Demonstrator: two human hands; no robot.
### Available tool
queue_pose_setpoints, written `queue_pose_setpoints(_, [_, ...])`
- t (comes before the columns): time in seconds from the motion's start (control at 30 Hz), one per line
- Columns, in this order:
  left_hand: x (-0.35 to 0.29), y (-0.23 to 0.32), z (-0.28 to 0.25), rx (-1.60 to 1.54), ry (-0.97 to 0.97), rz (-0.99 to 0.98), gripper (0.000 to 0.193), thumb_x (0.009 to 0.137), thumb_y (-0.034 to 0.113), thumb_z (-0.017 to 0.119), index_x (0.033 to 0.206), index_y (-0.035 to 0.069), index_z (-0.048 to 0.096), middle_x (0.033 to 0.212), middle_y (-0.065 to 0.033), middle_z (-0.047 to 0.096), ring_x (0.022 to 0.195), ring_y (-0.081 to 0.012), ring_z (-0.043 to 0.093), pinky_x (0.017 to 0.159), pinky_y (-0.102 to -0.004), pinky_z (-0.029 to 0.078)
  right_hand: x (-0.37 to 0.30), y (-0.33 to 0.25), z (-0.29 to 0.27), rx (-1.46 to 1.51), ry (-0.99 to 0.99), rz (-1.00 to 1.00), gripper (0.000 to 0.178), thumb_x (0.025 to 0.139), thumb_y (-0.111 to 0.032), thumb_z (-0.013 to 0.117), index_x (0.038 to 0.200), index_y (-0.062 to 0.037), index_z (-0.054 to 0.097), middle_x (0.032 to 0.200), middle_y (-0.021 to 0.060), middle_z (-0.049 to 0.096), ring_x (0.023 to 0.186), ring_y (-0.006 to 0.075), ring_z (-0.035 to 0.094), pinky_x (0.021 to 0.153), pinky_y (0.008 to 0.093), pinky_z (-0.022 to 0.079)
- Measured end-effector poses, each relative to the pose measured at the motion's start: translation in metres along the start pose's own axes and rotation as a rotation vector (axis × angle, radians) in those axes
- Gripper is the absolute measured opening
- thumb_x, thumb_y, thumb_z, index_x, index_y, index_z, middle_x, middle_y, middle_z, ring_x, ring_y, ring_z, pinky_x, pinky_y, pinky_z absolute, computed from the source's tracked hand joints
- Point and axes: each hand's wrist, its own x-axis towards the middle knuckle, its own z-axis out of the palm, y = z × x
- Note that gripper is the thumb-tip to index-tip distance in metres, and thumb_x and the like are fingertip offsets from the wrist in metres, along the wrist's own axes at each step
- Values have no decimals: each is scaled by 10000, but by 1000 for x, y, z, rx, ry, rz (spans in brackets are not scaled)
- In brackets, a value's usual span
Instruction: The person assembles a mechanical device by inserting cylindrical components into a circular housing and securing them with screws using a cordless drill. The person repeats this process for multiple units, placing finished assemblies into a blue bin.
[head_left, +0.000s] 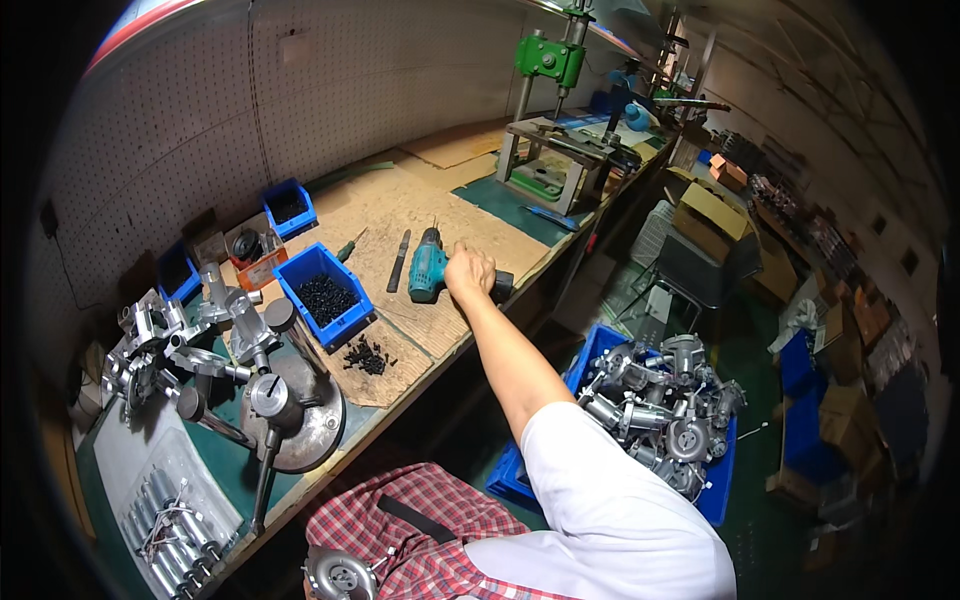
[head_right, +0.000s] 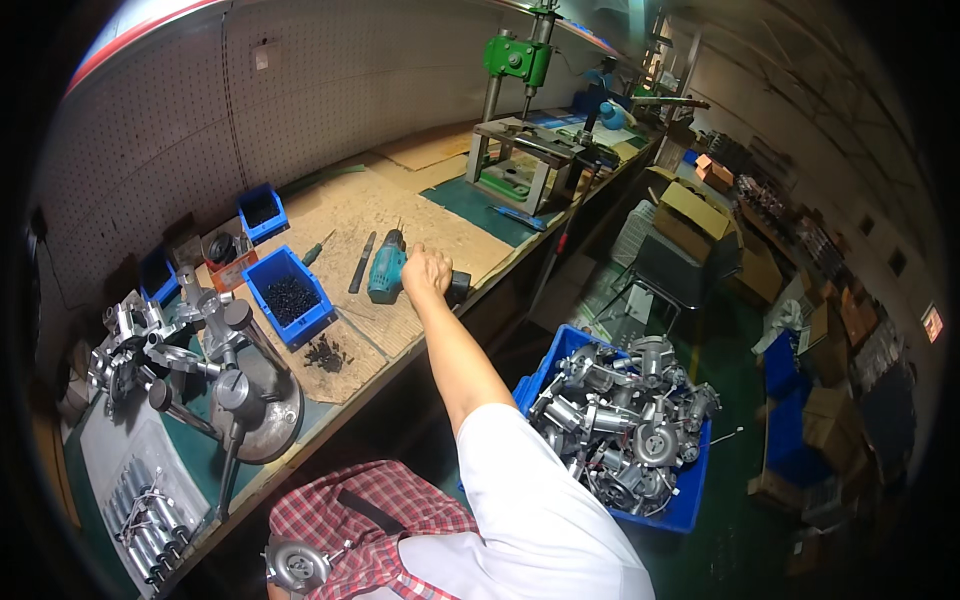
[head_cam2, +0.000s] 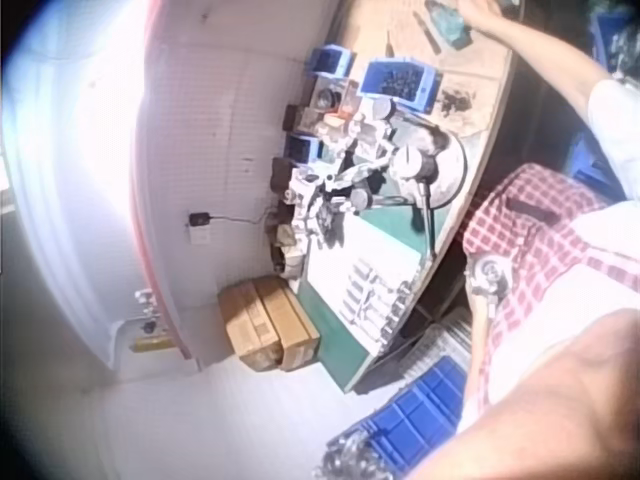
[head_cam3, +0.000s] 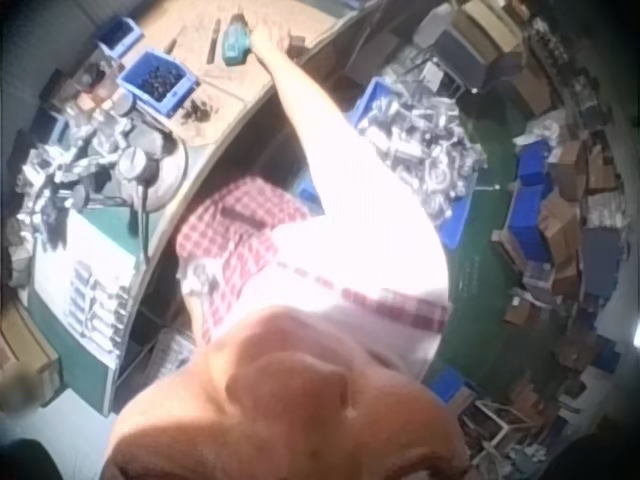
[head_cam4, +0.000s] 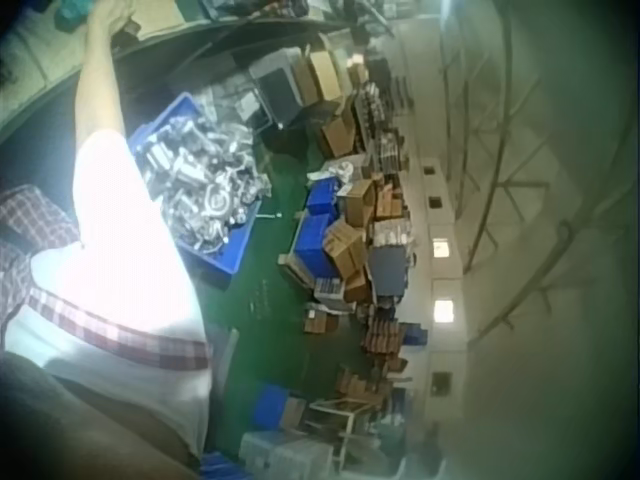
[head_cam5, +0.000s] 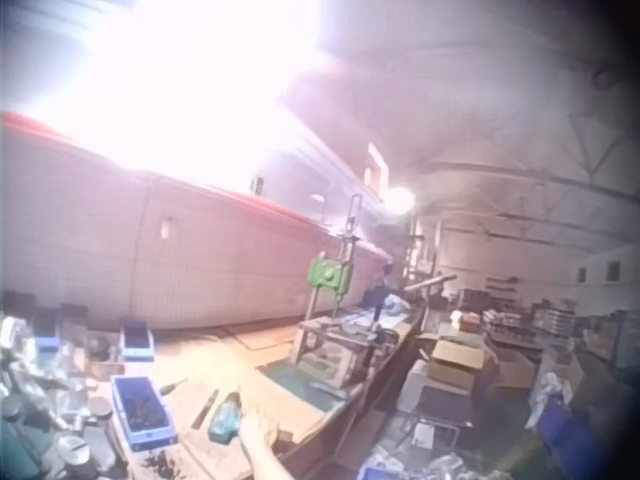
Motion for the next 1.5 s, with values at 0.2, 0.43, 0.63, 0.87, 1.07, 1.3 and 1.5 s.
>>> queue_pose_setpoints(0.2, [3,6,2,-7,-7,-9,409,946,120,582,1345,53,520,1214,-138,622,1106,-248,620,946,-372,513,-6,2,6,-38,81,-62,237,902,-153,493,1021,-67,679,949,153,724,997,285,663,923,390,440])
queue_pose_setpoints(0.43, [5,13,1,-34,-31,-4,407,949,108,581,1348,54,518,1215,-134,623,1101,-242,623,942,-371,518,0,10,-3,-17,38,-69,248,901,-159,483,1025,-65,677,940,179,727,980,316,674,925,418,435])
queue_pose_setpoints(0.63, [-66,-18,-35,-237,15,-49,406,951,97,581,1350,54,515,1216,-130,623,1097,-237,625,939,-369,523,-1,-27,-1,-284,-333,-263,248,933,-199,519,1019,-49,696,1038,226,691,952,381,679,809,497,537])
queue_pose_setpoints(0.87, [-57,-9,-43,274,-125,25,592,740,252,781,1270,92,572,1219,-182,598,1186,-319,564,1003,-389,452,68,102,55,-223,-200,-436,294,952,-262,503,974,-39,693,913,185,682,803,315,670,672,465,513])
queue_pose_setpoints(1.07, [-58,-19,-28,249,-199,75,469,831,271,698,1244,78,584,1212,-99,556,1108,-334,508,964,-428,431,103,64,66,-491,-163,-617,361,968,-321,484,1106,-38,661,1053,194,657,892,351,657,724,479,515])
queue_pose_setpoints(1.3, [-76,16,-40,275,-133,-6,437,861,181,670,1270,60,575,1226,-125,593,1181,-317,539,987,-401,453,109,76,69,-548,-125,-699,473,986,-390,463,1259,-38,623,1216,204,628,995,393,642,786,495,517])
queue_pose_setpoints(1.5, [-52,2,-25,-857,-515,117,409,872,85,689,1269,72,592,1293,-65,617,1148,-186,598,989,-343,495,158,159,36,-325,98,-331,561,950,-513,537,1377,-150,541,1241,202,634,1120,408,611,935,579,466])
